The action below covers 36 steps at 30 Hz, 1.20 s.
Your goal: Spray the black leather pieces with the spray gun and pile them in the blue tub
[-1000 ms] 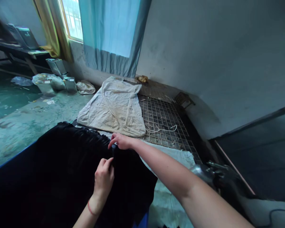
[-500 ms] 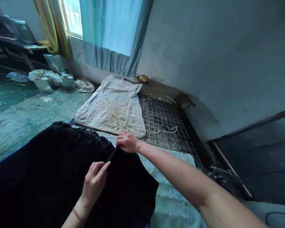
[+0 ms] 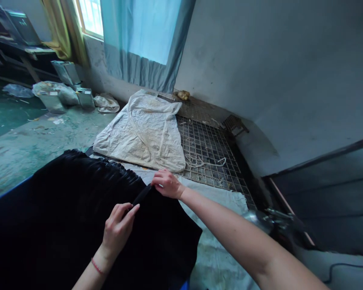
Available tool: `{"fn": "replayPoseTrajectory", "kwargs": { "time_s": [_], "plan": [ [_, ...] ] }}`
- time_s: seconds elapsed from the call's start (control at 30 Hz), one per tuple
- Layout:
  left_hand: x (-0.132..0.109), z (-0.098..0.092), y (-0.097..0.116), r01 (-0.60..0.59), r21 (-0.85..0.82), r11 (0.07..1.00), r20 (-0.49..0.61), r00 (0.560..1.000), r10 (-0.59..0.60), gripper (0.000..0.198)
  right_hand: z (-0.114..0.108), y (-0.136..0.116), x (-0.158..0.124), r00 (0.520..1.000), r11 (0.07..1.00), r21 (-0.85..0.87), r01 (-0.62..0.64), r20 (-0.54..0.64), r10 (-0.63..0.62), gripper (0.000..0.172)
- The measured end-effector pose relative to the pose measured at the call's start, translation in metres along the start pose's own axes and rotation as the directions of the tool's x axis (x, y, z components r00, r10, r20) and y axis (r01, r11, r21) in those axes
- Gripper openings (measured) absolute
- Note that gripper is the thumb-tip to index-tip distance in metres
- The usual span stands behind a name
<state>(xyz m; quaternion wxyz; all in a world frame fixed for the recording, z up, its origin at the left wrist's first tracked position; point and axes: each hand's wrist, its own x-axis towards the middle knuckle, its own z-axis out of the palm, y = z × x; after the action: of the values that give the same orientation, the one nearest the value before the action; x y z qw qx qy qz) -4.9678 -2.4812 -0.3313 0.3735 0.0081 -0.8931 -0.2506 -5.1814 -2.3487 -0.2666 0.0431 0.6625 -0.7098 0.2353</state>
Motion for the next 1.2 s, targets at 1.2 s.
{"fn": "replayPoseTrajectory", "kwargs": {
  "time_s": [1.2],
  "plan": [
    [0.042,0.001,-0.006,0.469,-0.123,0.875,-0.011,0.881,-0.474,0.024,0.021,0.004,0.046,0.976,0.916,0.342,-0.209,0.123,0.177,0.031]
  ]
}}
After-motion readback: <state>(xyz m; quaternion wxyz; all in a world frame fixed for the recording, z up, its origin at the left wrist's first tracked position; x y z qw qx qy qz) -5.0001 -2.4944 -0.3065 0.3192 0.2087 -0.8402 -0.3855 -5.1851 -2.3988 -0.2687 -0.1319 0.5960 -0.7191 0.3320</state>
